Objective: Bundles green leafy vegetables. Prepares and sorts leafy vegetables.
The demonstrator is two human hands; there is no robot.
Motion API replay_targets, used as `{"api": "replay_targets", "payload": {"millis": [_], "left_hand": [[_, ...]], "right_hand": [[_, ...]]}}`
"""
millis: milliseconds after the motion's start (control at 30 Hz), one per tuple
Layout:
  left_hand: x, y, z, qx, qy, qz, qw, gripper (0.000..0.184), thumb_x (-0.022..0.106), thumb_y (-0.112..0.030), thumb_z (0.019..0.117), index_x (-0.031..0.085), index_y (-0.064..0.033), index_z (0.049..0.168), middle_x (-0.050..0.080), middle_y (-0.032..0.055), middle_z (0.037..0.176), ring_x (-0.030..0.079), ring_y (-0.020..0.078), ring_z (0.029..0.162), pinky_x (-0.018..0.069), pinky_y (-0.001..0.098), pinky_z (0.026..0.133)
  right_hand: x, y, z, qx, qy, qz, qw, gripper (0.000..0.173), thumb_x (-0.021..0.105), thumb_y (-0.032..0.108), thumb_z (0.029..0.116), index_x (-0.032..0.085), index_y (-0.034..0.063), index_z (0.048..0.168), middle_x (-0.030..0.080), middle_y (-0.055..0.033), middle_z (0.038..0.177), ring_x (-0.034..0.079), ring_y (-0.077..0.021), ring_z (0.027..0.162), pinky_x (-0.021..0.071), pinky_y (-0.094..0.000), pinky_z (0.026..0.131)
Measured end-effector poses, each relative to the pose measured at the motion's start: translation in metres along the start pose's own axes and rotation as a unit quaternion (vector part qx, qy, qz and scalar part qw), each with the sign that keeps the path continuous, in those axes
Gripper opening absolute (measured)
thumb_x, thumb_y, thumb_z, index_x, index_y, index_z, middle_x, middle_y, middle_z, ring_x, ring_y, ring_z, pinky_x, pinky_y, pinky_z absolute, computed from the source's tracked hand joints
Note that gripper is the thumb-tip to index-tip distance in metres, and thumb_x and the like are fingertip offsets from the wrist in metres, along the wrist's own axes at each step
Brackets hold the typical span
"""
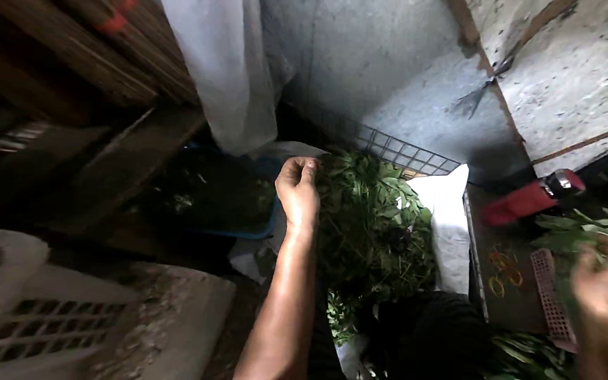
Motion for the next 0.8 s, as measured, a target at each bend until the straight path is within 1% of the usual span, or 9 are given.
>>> {"api": "replay_targets", "payload": {"millis": [100,200,267,333,433,500,600,733,800], "left_hand": [[-0.020,0.042,0.001,-0.059,-0.052,-0.031,0.996,0.017,0.050,-0.011,0.1055,0.064,0.0000,0.106,0.068,0.0024,0.090,0.066,0.0074,0.080,0.0565,0.0262,0.075],[-0.042,0.070,-0.001,-0.122,-0.090,0.002,0.988,0.022,0.050,-0.015,0.1076,0.063,0.0025,0.114,0.068,0.0065,0.094,0.064,0.0101,0.081,0.0548,0.0285,0.074],[-0.053,0.071,0.006,-0.106,-0.104,0.016,0.989,0.021,0.050,-0.014,0.1068,0.062,0.0026,0.113,0.068,0.0063,0.092,0.065,0.0097,0.079,0.0558,0.0280,0.074],[-0.057,0.070,0.018,-0.081,-0.107,0.019,0.991,0.020,0.050,-0.012,0.1059,0.062,0.0026,0.111,0.067,0.0052,0.091,0.064,0.0088,0.078,0.0557,0.0271,0.072],[-0.060,0.076,0.028,-0.107,-0.103,0.042,0.988,0.020,0.050,-0.013,0.1067,0.061,0.0035,0.113,0.066,0.0062,0.092,0.063,0.0075,0.079,0.0538,0.0254,0.073],[-0.061,0.076,0.033,-0.108,-0.098,0.057,0.988,0.020,0.051,-0.012,0.1060,0.062,0.0042,0.113,0.066,0.0071,0.093,0.064,0.0081,0.079,0.0550,0.0261,0.074],[-0.064,0.076,0.036,-0.114,-0.077,0.079,0.987,0.021,0.052,-0.016,0.1071,0.061,0.0018,0.115,0.066,0.0079,0.097,0.064,0.0096,0.080,0.0553,0.0284,0.076],[-0.068,0.077,0.033,-0.136,-0.047,0.106,0.984,0.025,0.051,-0.025,0.1086,0.061,-0.0039,0.119,0.068,0.0084,0.101,0.065,0.0138,0.081,0.0559,0.0332,0.076],[-0.069,0.076,0.033,-0.148,-0.050,0.086,0.984,0.023,0.052,-0.020,0.1079,0.062,-0.0011,0.117,0.067,0.0090,0.100,0.065,0.0133,0.083,0.0554,0.0326,0.078]], "right_hand": [[0.100,0.138,0.002,-0.106,0.181,0.144,0.967,0.034,0.049,0.018,0.1064,0.066,-0.0035,0.126,0.066,-0.0238,0.125,0.065,-0.0336,0.117,0.0520,-0.0489,0.102],[0.215,0.254,-0.032,-0.170,0.356,0.291,0.872,0.031,0.052,0.018,0.1058,0.069,0.0001,0.124,0.071,-0.0143,0.121,0.068,-0.0197,0.113,0.0541,-0.0371,0.102],[0.282,0.311,-0.063,-0.167,0.443,0.333,0.815,0.031,0.054,0.021,0.1059,0.068,0.0030,0.126,0.071,-0.0113,0.123,0.068,-0.0162,0.114,0.0543,-0.0341,0.103],[0.338,0.350,-0.088,-0.146,0.490,0.296,0.807,0.033,0.054,0.020,0.1056,0.066,0.0040,0.132,0.068,-0.0126,0.131,0.065,-0.0194,0.122,0.0493,-0.0363,0.109],[0.399,0.366,-0.116,-0.076,0.530,0.129,0.835,0.048,0.057,0.027,0.1043,0.052,0.0044,0.146,0.057,-0.0190,0.144,0.058,-0.0326,0.131,0.0466,-0.0492,0.111],[0.416,0.361,-0.133,-0.033,0.543,0.037,0.838,0.060,0.061,0.034,0.1007,0.045,0.0048,0.150,0.058,-0.0220,0.141,0.060,-0.0392,0.127,0.0500,-0.0580,0.103],[0.424,0.352,-0.150,-0.020,0.561,-0.030,0.827,0.060,0.062,0.031,0.0999,0.044,0.0055,0.151,0.063,-0.0246,0.133,0.063,-0.0429,0.121,0.0516,-0.0615,0.097],[0.421,0.343,-0.142,-0.028,0.572,0.089,0.815,0.045,0.054,0.031,0.1057,0.057,0.0060,0.143,0.064,-0.0211,0.134,0.061,-0.0380,0.125,0.0455,-0.0590,0.107],[0.384,0.347,-0.114,-0.072,0.451,0.230,0.859,0.035,0.055,0.025,0.1043,0.068,-0.0019,0.122,0.070,-0.0203,0.119,0.066,-0.0315,0.114,0.0502,-0.0499,0.103]]}}
Point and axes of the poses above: each hand's wrist, its own z-axis towards the middle knuckle, its own x-axis out of the palm, y = z × x, the point moved 10 cm from there along z, towards the middle knuckle
